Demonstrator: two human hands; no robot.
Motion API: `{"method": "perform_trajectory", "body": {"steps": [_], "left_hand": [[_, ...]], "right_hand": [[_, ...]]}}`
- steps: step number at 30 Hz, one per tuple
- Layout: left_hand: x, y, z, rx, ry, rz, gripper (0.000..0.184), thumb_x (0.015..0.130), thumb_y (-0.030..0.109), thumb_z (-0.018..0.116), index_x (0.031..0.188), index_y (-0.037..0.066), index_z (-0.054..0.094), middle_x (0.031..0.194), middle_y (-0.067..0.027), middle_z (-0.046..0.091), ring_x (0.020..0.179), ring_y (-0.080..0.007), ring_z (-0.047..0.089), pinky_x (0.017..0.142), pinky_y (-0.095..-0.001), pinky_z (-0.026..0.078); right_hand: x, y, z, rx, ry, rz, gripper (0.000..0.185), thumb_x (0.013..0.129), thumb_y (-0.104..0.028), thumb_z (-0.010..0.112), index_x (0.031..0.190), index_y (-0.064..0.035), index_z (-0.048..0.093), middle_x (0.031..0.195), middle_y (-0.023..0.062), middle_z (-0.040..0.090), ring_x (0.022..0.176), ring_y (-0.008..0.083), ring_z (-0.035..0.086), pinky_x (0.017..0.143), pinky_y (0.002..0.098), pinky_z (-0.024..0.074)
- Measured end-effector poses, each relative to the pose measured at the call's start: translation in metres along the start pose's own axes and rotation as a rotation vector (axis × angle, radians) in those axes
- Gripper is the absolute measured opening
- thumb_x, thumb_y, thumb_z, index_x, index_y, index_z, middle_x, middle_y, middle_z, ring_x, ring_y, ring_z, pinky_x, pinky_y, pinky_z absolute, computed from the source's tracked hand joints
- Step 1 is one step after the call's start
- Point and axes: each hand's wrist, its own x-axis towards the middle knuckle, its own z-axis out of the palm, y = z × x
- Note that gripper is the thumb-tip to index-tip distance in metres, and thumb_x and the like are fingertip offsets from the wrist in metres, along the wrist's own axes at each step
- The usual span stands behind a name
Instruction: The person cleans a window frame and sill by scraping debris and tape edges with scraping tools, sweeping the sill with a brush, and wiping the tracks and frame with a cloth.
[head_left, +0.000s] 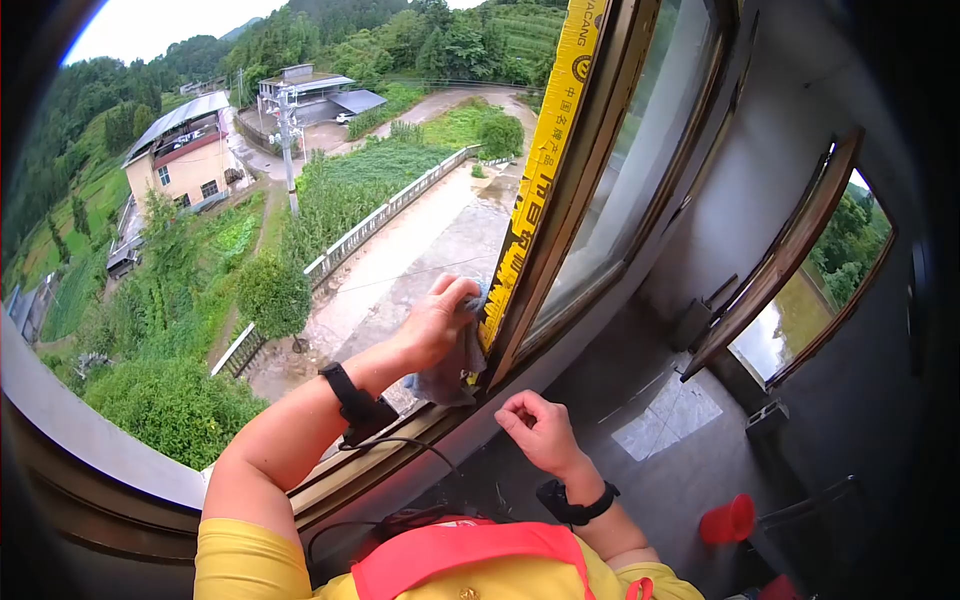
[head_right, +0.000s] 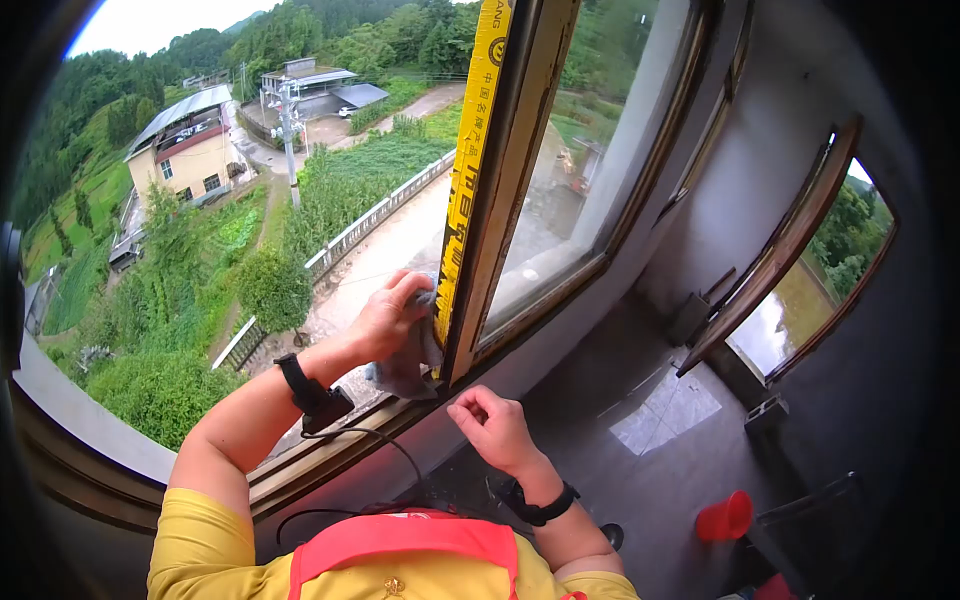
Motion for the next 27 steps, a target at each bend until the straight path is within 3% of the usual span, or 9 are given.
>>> {"method": "perform_trajectory", "body": {"steps": [2,6,8,11,14,17,23,26,27], "left_hand": [[0.010,0.008,-0.012,-0.020,0.088,-0.207,0.021,0.085,0.010,0.064,0.105,0.005,0.060,0.097,-0.0143,0.059,0.098,-0.0298,0.059,0.088,-0.0363,0.045],[0.077,0.085,-0.062,-0.206,0.312,0.199,0.029,0.091,0.009,0.060,0.119,0.008,0.052,0.100,-0.0031,0.056,0.096,-0.0116,0.052,0.088,-0.0265,0.043],[0.089,0.102,-0.064,-0.070,0.315,0.419,0.036,0.080,0.004,0.065,0.114,0.009,0.055,0.107,-0.0074,0.050,0.097,-0.0198,0.053,0.087,-0.0308,0.045],[0.060,0.081,-0.039,-0.021,0.229,0.410,0.034,0.070,0.000,0.065,0.102,0.010,0.059,0.106,-0.0140,0.048,0.103,-0.0302,0.052,0.088,-0.0351,0.045],[-0.001,0.024,-0.006,0.020,-0.143,0.200,0.021,0.071,-0.001,0.067,0.086,0.010,0.059,0.095,-0.0115,0.051,0.092,-0.0341,0.058,0.078,-0.0379,0.049],[-0.012,0.015,-0.011,0.156,-0.240,-0.037,0.024,0.072,0.000,0.072,0.093,0.007,0.065,0.097,-0.0102,0.059,0.095,-0.0277,0.061,0.084,-0.0347,0.049],[0.086,0.120,-0.077,-0.193,0.491,0.231,0.034,0.075,0.005,0.076,0.105,0.006,0.061,0.101,-0.0055,0.062,0.092,-0.0142,0.061,0.077,-0.0304,0.051],[0.104,0.112,-0.055,0.136,0.603,0.655,0.033,0.071,0.004,0.078,0.096,0.005,0.057,0.091,-0.0079,0.057,0.077,-0.0228,0.060,0.067,-0.0319,0.048],[0.087,0.105,-0.045,0.151,0.552,0.587,0.034,0.066,-0.002,0.074,0.095,0.006,0.056,0.085,-0.0092,0.052,0.072,-0.0279,0.057,0.066,-0.0331,0.048]], "right_hand": [[0.002,-0.010,0.001,0.004,-0.008,-0.041,0.017,0.088,-0.015,0.067,0.087,0.0003,0.062,0.065,0.0045,0.061,0.056,0.0076,0.054,0.054,0.0241,0.0453],[-0.002,-0.006,-0.003,0.083,0.044,-0.029,0.016,0.088,-0.015,0.068,0.087,-0.0007,0.062,0.064,0.0020,0.059,0.057,0.0043,0.052,0.053,0.0215,0.0432],[-0.006,-0.001,-0.006,0.112,0.065,-0.011,0.016,0.089,-0.015,0.068,0.087,-0.0005,0.061,0.063,-0.0003,0.058,0.058,0.0031,0.051,0.053,0.0206,0.0423],[-0.012,0.009,-0.004,0.165,0.078,0.055,0.016,0.089,-0.014,0.068,0.086,-0.0002,0.061,0.064,-0.0015,0.058,0.060,0.0025,0.051,0.053,0.0201,0.0418],[-0.011,0.015,0.001,0.188,0.056,0.093,0.016,0.089,-0.014,0.068,0.087,-0.0001,0.061,0.065,-0.0016,0.058,0.060,0.0025,0.051,0.054,0.0199,0.0418],[-0.005,0.003,-0.002,0.133,0.044,0.074,0.016,0.089,-0.014,0.068,0.087,0.0000,0.061,0.066,-0.0015,0.058,0.060,0.0028,0.051,0.055,0.0199,0.0418],[-0.002,0.000,-0.009,0.226,0.084,0.056,0.018,0.089,-0.017,0.068,0.087,-0.0003,0.061,0.068,-0.0010,0.060,0.063,0.0031,0.053,0.057,0.0195,0.0441],[-0.008,0.002,-0.010,0.232,0.083,0.060,0.018,0.089,-0.016,0.068,0.087,-0.0002,0.061,0.068,-0.0012,0.060,0.063,0.0028,0.052,0.057,0.0196,0.0437],[-0.012,0.004,-0.009,0.228,0.086,0.059,0.017,0.089,-0.016,0.068,0.087,-0.0002,0.061,0.068,-0.0016,0.059,0.062,0.0027,0.051,0.057,0.0196,0.0432]]}}
